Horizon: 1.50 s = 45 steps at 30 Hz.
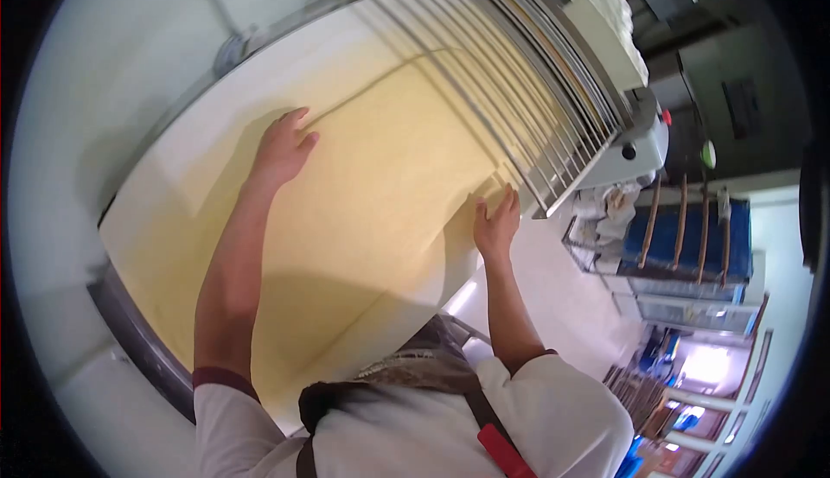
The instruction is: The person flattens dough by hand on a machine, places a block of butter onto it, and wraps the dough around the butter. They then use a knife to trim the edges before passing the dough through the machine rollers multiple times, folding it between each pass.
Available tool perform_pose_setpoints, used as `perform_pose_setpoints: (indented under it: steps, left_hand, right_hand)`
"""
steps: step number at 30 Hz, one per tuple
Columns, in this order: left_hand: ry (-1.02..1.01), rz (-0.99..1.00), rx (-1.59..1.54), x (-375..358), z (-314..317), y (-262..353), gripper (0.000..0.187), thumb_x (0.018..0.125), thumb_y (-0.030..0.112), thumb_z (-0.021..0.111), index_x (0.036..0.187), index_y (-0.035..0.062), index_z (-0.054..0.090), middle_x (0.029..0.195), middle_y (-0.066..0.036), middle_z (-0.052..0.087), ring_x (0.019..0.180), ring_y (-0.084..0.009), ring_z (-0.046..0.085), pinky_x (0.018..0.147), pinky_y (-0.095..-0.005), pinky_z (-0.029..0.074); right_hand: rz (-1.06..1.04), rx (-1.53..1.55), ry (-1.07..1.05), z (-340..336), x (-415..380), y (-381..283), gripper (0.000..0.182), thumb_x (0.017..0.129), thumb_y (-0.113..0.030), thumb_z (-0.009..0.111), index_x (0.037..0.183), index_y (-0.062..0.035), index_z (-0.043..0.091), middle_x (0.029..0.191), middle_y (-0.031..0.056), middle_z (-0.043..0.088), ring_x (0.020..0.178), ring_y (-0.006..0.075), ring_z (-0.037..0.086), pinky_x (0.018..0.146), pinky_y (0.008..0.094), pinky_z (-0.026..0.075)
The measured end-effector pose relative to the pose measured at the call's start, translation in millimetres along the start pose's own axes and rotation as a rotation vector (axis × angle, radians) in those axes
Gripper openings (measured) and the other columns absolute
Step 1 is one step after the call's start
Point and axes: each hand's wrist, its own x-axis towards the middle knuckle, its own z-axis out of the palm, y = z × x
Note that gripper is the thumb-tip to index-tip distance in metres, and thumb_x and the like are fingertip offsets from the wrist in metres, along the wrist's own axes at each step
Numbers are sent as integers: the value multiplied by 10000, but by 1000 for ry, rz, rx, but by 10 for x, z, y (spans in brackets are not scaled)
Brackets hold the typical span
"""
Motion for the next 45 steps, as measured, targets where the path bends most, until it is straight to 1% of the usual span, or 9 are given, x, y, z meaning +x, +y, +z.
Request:
perform_pose_setpoints:
  steps: [2, 6, 9, 13, 21, 27, 35, 40, 45]
  left_hand:
    - [-14, 66, -19, 508, 430, 312, 513, 850, 277, 651, 1286, 56, 497, 1277, -157, 540, 1186, -289, 504, 1002, -389, 402]
    - [-287, -239, -92, 1265, 743, 992, 597, 820, 383, 673, 1264, 16, 512, 1214, -171, 582, 1123, -304, 552, 965, -392, 427]
    - [-341, -251, 40, 1461, 826, 1107, 630, 803, 432, 681, 1222, -15, 538, 1154, -184, 612, 1063, -313, 589, 928, -388, 450]
    - [-269, 39, 185, 1250, 859, 991, 632, 809, 440, 680, 1211, -29, 546, 1171, -204, 597, 1084, -306, 577, 924, -368, 446]
    - [-488, -291, -634, 1158, 495, 299, 483, 840, 193, 689, 1231, -36, 525, 1081, -81, 629, 986, -166, 581, 852, -318, 468]
    - [-847, -137, -409, 1056, 27, 372, 398, 839, 138, 685, 1169, -51, 568, 1046, -73, 638, 949, -141, 582, 838, -295, 467]
    - [-866, -238, -565, 763, -116, -55, 384, 820, 148, 698, 1138, -42, 598, 982, -70, 657, 857, -128, 615, 759, -271, 497]
    - [-594, -283, -682, 520, -158, -187, 402, 811, 157, 704, 1140, -48, 595, 978, -82, 662, 843, -136, 622, 743, -289, 513]
    - [-788, -273, -489, 203, -529, -324, 409, 845, 129, 665, 1194, -53, 553, 1064, -85, 629, 948, -143, 592, 825, -293, 481]
  right_hand:
    - [111, -134, 63, 258, 42, 151, 673, 840, -218, 645, 1372, 39, 322, 1339, 336, 367, 1236, 477, 352, 1035, 526, 278]
    - [277, 851, 192, 442, 293, -211, 555, 879, -84, 583, 1374, -12, 343, 1393, 245, 346, 1284, 343, 362, 1061, 422, 313]
    - [714, 1463, 258, 155, 188, -527, 421, 859, 17, 576, 1266, -20, 477, 1161, 138, 542, 1040, 176, 546, 837, 260, 455]
    - [684, 1318, -370, 53, 403, -309, 230, 853, 34, 612, 1074, -29, 600, 668, -51, 520, 528, 26, 418, 470, 207, 329]
    - [610, 1251, -311, -46, -214, -536, 413, 838, 36, 630, 1228, -39, 516, 929, 12, 558, 612, 21, 472, 496, 193, 361]
    - [645, 1180, -500, -171, -458, -694, 435, 850, 59, 581, 1253, -62, 470, 895, 42, 571, 632, 23, 494, 507, 185, 373]
    - [606, 1208, -574, -127, -805, -997, 551, 857, 85, 551, 1353, -66, 365, 1115, 140, 577, 976, 190, 594, 806, 290, 505]
    - [707, 1332, -443, -219, -1177, -1128, 553, 848, 75, 582, 1347, -63, 388, 1113, 131, 588, 987, 175, 591, 831, 289, 497]
    - [598, 1112, -734, -115, -1368, -1345, 561, 853, 74, 580, 1357, -54, 370, 1108, 141, 589, 1002, 169, 593, 837, 292, 507]
